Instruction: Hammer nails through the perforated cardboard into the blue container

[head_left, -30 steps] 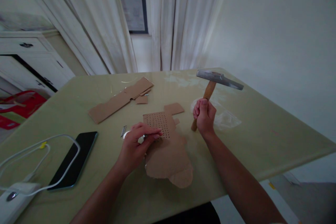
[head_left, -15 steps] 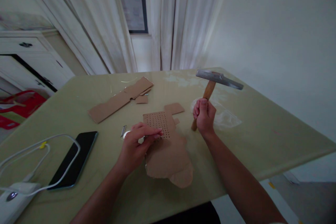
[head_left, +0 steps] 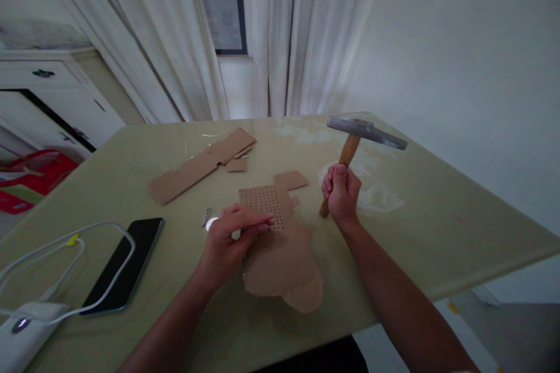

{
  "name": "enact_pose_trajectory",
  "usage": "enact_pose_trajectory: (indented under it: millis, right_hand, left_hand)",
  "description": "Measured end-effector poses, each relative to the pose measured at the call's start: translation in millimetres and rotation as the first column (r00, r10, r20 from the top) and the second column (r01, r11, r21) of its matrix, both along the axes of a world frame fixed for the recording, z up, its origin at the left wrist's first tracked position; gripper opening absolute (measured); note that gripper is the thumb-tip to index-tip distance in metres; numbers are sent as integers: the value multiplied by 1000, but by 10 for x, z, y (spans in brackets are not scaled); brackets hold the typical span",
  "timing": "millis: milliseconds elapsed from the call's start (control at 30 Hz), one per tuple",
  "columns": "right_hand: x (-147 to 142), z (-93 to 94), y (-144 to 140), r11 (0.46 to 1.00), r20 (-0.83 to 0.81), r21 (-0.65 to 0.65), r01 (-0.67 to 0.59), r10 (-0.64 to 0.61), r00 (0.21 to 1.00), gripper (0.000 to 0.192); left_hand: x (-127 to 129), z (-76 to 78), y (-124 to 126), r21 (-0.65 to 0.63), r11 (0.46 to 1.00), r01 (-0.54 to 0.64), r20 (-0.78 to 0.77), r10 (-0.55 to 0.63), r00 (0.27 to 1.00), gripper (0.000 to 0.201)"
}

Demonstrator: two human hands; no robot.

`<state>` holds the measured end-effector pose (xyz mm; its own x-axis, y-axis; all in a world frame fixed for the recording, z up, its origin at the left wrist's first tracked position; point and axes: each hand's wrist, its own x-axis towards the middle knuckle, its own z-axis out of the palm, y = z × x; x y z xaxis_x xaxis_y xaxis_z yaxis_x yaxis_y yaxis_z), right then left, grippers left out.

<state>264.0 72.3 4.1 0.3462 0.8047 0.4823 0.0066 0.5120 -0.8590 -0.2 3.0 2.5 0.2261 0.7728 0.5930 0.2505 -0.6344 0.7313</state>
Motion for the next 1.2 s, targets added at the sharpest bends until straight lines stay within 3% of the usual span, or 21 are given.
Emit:
enact_pose_trajectory:
  millis: [500,767,1067,1200]
  right_hand:
    - [-4,9,-2,1000,-15,-2,-1,1,1000,61]
    - [-9,32,-11,1000,6,-18,0,0,1000,61]
    - [-20,27,-39,1000,39,-5,30,-29,999,59]
    - [-31,172,-94,1000,63,13,13,-14,998,52]
  left_hand:
    - [1,2,0,8,1000,13,3,-13,1000,20]
    - [12,51,-52,-62,996,-67,-50,64,997,11]
    - [40,81,-37,10,998,-56,-127,57,990,10]
    - [59,41,-29,48,996,-70,-117,75,990,8]
